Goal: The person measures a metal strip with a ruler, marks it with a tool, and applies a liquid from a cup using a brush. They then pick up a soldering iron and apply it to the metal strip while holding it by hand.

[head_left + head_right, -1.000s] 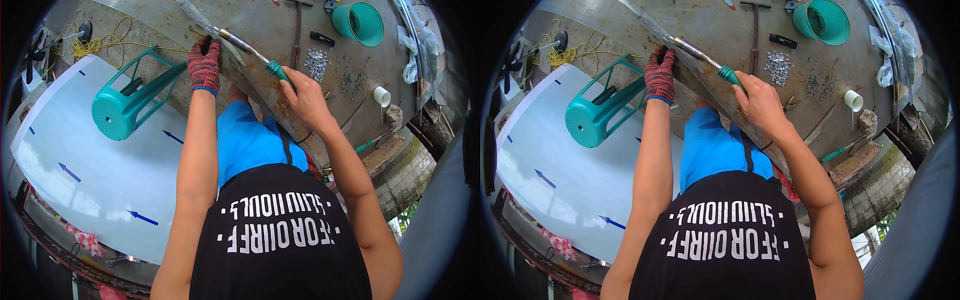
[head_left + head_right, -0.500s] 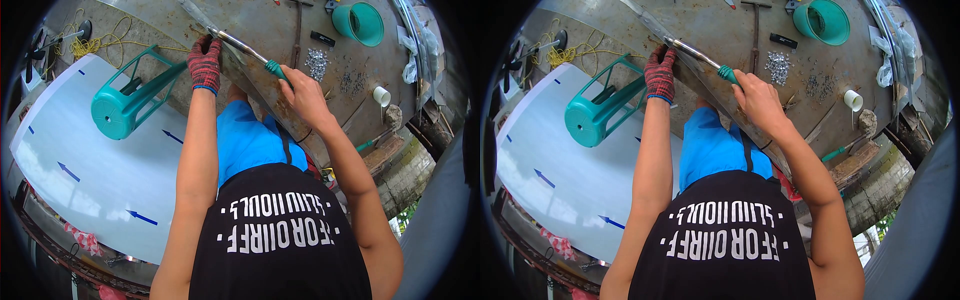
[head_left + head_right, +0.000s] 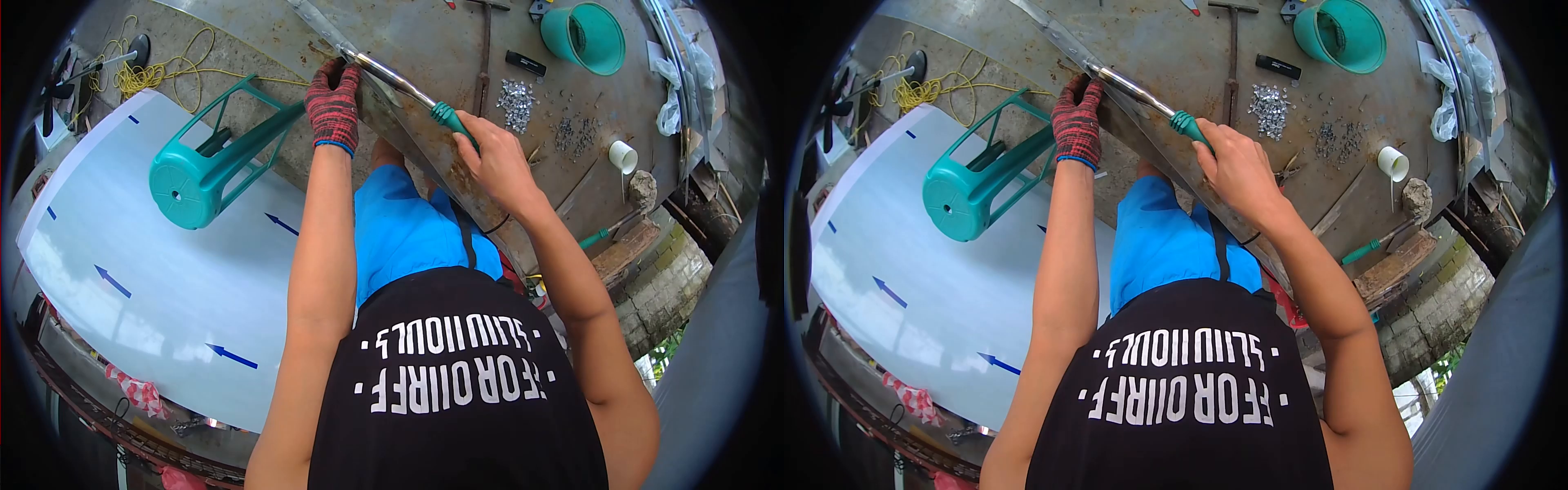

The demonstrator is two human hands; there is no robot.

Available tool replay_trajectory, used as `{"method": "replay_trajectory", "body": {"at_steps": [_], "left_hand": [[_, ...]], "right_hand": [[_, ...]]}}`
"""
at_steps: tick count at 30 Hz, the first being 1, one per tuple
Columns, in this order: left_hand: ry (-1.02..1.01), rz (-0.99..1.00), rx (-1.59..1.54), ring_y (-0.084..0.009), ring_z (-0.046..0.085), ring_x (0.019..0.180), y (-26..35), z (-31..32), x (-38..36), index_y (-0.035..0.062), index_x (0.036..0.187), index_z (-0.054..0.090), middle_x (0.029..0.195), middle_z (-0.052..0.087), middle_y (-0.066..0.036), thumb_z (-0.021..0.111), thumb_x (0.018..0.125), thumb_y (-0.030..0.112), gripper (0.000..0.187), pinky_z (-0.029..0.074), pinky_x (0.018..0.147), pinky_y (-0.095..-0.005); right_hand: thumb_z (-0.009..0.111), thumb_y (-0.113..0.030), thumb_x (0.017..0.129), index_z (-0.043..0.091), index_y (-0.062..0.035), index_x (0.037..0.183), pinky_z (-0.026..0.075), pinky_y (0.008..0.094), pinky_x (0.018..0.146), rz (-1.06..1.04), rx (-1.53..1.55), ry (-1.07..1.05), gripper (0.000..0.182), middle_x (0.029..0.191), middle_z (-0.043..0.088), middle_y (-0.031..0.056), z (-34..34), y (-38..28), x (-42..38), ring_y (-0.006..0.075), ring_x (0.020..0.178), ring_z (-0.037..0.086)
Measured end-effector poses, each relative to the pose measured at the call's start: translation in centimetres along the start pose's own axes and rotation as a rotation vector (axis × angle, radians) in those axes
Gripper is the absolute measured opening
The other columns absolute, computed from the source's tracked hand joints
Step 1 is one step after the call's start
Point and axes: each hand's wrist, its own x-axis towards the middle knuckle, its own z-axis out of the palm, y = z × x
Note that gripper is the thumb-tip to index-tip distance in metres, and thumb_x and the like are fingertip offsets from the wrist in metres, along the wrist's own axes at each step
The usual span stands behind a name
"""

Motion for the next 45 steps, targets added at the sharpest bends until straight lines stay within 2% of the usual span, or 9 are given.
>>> {"method": "replay_trajectory", "body": {"at_steps": [2,4,11,13,25,35,45], "left_hand": [[0.016,0.011,-0.021,-0.0179,0.065,0.099,0.03,0.04,0.01,-0.0034,0.121,0.066,0.112,0.070,-0.012,0.075,0.092,0.013,0.035,0.051,0.091,-0.0303],[-0.021,-0.012,0.005,-0.0194,0.064,0.108,-0.02,-0.14,0.07,-0.0018,0.129,0.063,0.122,0.069,-0.013,0.074,0.093,0.020,0.043,0.048,0.099,-0.0313],[-0.027,-0.029,-0.003,-0.0194,0.063,0.109,0.21,-0.08,-0.15,-0.0019,0.130,0.063,0.122,0.069,-0.013,0.074,0.093,0.019,0.043,0.047,0.099,-0.0314],[0.014,0.010,-0.031,-0.0167,0.064,0.098,0.19,0.02,-0.13,-0.0030,0.120,0.066,0.111,0.070,-0.011,0.074,0.091,0.012,0.033,0.051,0.090,-0.0298],[0.016,-0.011,-0.074,-0.0186,0.064,0.103,-0.28,0.06,0.13,-0.0034,0.123,0.065,0.116,0.070,-0.012,0.075,0.090,0.011,0.037,0.050,0.094,-0.0310],[0.014,0.007,-0.017,-0.0183,0.064,0.100,-0.10,0.07,0.01,-0.0035,0.121,0.066,0.113,0.071,-0.011,0.075,0.091,0.011,0.035,0.050,0.093,-0.0308],[0.014,0.004,-0.017,-0.0183,0.064,0.102,0.10,0.08,0.01,-0.0033,0.122,0.066,0.114,0.070,-0.012,0.075,0.091,0.011,0.035,0.050,0.093,-0.0308]], "right_hand": [[0.057,-0.020,0.098,0.060,-0.0053,0.126,0.051,0.0513,0.080,-0.020,0.003,0.025,0.032,0.105,0.067,0.0199,0.05,0.13,-0.09,0.0435,0.092,0.064],[0.057,-0.019,0.098,0.060,-0.0056,0.127,0.050,0.0513,0.080,-0.014,0.003,0.013,0.032,0.105,0.067,0.0197,-0.12,0.04,-0.07,0.0434,0.092,0.064],[0.057,-0.019,0.098,0.058,-0.0067,0.127,0.050,0.0514,0.079,-0.003,-0.011,-0.012,0.032,0.105,0.067,0.0191,-0.22,0.16,-0.33,0.0430,0.092,0.064],[0.057,-0.019,0.098,0.059,-0.0068,0.127,0.050,0.0514,0.079,-0.002,-0.009,-0.006,0.031,0.105,0.067,0.0191,-0.28,0.10,-0.36,0.0430,0.092,0.064],[0.058,-0.020,0.098,0.059,-0.0069,0.127,0.050,0.0503,0.080,-0.028,0.005,0.027,0.032,0.103,0.067,0.0184,-0.15,0.34,0.25,0.0421,0.093,0.064],[0.058,-0.018,0.098,0.056,-0.0103,0.127,0.050,0.0524,0.076,-0.035,-0.089,-0.013,0.030,0.098,0.064,0.0173,-0.33,0.07,0.50,0.0419,0.090,0.063],[0.058,-0.018,0.098,0.057,-0.0083,0.126,0.050,0.0522,0.075,-0.029,-0.006,0.023,0.030,0.098,0.064,0.0182,0.47,0.37,-0.27,0.0428,0.088,0.063]]}}
